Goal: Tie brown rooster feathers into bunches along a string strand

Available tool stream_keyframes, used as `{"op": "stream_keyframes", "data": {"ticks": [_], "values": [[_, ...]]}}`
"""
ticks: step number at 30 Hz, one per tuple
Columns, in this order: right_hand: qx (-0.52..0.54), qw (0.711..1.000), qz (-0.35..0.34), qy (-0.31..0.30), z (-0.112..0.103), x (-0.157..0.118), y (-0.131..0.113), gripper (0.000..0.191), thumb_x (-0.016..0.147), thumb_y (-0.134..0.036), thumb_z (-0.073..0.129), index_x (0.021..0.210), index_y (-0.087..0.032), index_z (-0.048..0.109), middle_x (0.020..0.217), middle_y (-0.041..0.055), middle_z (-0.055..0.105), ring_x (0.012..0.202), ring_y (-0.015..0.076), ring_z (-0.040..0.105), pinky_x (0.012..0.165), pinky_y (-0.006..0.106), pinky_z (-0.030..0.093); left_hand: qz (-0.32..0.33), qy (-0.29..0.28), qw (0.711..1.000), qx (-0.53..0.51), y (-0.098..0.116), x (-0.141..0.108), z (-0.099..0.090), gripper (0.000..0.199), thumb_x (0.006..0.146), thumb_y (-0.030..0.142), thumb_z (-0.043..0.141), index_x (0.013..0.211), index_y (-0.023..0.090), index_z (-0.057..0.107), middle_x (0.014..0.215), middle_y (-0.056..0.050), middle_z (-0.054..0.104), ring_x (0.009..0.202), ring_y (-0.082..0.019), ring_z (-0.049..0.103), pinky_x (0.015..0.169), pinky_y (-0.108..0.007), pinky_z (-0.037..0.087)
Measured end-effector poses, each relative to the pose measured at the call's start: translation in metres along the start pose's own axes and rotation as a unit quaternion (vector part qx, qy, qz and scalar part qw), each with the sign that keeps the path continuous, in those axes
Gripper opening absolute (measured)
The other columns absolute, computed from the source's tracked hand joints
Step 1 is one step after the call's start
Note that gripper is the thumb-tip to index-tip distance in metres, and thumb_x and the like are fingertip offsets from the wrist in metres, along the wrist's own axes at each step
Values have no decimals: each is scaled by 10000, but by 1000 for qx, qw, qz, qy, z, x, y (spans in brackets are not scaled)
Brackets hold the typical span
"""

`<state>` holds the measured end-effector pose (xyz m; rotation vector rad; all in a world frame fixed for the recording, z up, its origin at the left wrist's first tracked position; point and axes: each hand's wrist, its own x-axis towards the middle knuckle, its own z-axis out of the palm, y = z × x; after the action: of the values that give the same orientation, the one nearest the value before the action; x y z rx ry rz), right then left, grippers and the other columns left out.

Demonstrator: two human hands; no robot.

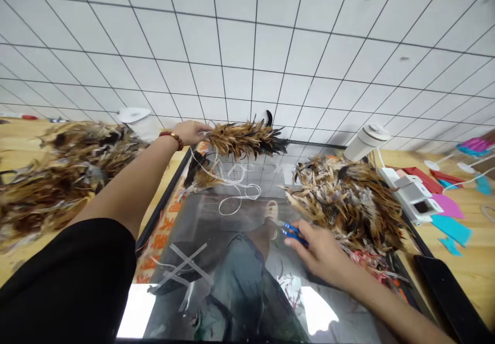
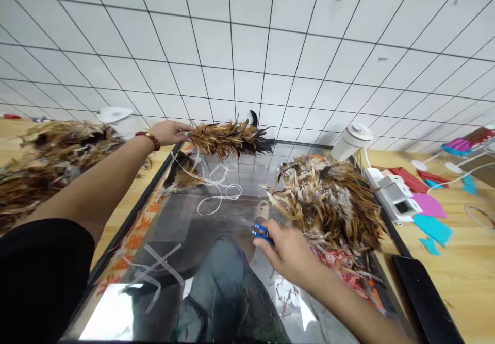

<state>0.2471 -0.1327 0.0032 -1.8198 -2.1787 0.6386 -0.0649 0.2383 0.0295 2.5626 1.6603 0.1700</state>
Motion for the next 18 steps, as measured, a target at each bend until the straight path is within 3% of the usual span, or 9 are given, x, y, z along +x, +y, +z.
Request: {"op": "stream_keyframes", "data": {"ticks": [3, 7, 10, 12, 14, 18], "values": [[-54, 998, 0, 18, -12, 55, 12, 319, 941, -445, 357, 1013, -182, 522, 769, 45, 647, 692, 179, 604, 608, 254, 342, -6, 29, 997, 73, 3, 13, 8, 447, 802, 396, 497, 1236, 345, 589, 1193, -28, 648, 1084, -262, 577, 845, -323, 416], [-123, 988, 93, 5, -12, 136, 22, 316, 940, -415, 355, 1092, -177, 497, 880, 77, 676, 799, 203, 630, 637, 261, 349, -27, 78, 992, 93, 12, 29, 23, 442, 828, 274, 429, 1243, 281, 583, 1222, -98, 620, 1136, -293, 541, 914, -396, 371], [-134, 979, 152, 1, -7, 168, 24, 317, 937, -374, 347, 1130, -162, 482, 961, 118, 680, 865, 227, 637, 669, 280, 368, -59, 89, 990, 95, 21, 36, 37, 450, 801, 208, 443, 1226, 246, 585, 1221, -119, 609, 1146, -312, 519, 969, -474, 311], [-132, 979, 154, -3, -6, 165, 22, 306, 930, -335, 345, 1141, -156, 476, 977, 129, 680, 870, 236, 640, 672, 288, 372, -91, 107, 987, 77, 25, 35, 41, 484, 774, 230, 493, 1254, 255, 556, 1290, -119, 559, 1186, -325, 476, 995, -512, 277], [-129, 982, 136, -13, -8, 146, 19, 302, 926, -307, 340, 1143, -148, 477, 961, 131, 682, 855, 238, 642, 668, 292, 372, -104, 141, 984, 42, 26, 26, 38, 531, 751, 277, 543, 1282, 253, 529, 1351, -120, 497, 1216, -328, 440, 1010, -512, 277], [-87, 992, 75, -43, -8, 75, 10, 300, 930, -304, 348, 1133, -148, 503, 948, 113, 686, 851, 213, 642, 689, 277, 377, -24, 206, 978, -27, 30, -21, 13, 501, 771, 339, 548, 1252, 198, 556, 1321, -115, 494, 1209, -298, 445, 1030, -447, 319]]}}
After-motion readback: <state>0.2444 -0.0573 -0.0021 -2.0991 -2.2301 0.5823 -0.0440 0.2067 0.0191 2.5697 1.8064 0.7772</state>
